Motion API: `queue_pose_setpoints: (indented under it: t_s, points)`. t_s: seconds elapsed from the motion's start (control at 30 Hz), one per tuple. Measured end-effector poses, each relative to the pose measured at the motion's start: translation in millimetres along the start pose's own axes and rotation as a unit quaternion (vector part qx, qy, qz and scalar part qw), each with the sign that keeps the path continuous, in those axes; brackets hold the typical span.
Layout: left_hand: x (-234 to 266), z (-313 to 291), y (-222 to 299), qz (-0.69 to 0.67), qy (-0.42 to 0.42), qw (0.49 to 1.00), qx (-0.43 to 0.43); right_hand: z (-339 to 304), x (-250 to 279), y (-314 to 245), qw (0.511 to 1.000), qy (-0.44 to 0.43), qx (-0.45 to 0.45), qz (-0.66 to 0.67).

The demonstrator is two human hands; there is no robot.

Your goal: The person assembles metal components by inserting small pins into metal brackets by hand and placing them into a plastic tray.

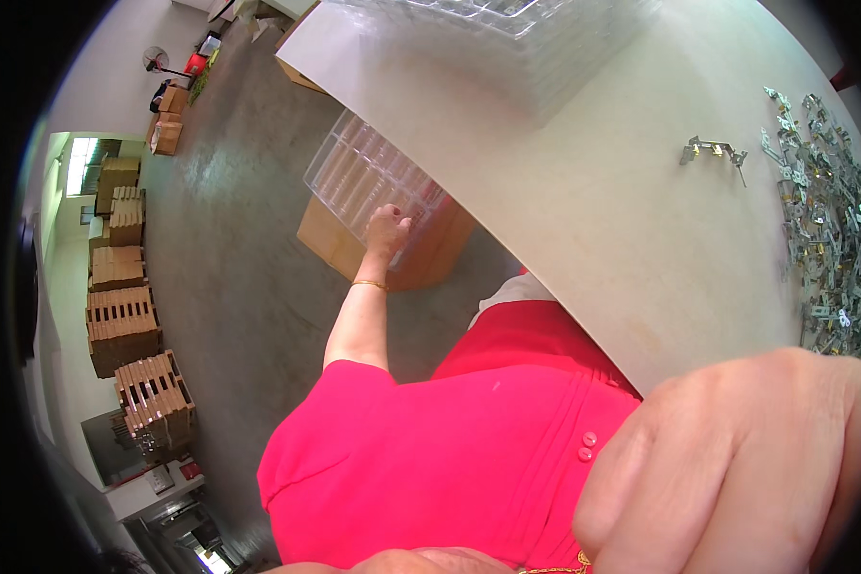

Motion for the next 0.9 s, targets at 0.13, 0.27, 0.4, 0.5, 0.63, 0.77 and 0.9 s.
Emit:
queue_pose_setpoints:
  t_s: [0.13,0.27,0.4,0.5,0.63,0.77,0.9]
  points:
    - [-23,-4,-9,0.030,-0.045,0.998,0.011,-112,-10,-62,1.000,0.014,-0.017,-0.003]
    - [-20,2,-8,0.021,0.019,0.999,-0.036,-14,-10,-3,1.000,0.024,0.001,-0.005]
    - [0,-12,-32,-0.154,0.132,0.977,-0.071,8,-10,8,1.000,0.025,-0.003,-0.007]
    - [32,-18,-37,-0.174,0.083,0.981,-0.034,53,-14,36,1.000,0.026,0.003,-0.008]
    - [56,-29,-64,-0.211,0.119,0.970,-0.031,-78,-15,-37,1.000,0.018,0.002,-0.014]
    - [81,-43,-73,-0.181,0.101,0.978,-0.024,-40,-31,-1,1.000,0.009,0.012,-0.016]
    - [96,-65,-95,-0.171,0.106,0.979,0.009,30,-39,30,1.000,-0.003,0.013,-0.023]
Point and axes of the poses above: each hand's wrist, its own z-axis towards the middle knuckle, its own x-axis out of the back of the hand, y = z × x, the point moved 2 cm from there along z, towards the middle knuckle, and after that the axes turned 10 degrees about z, right-handed, at the moved point
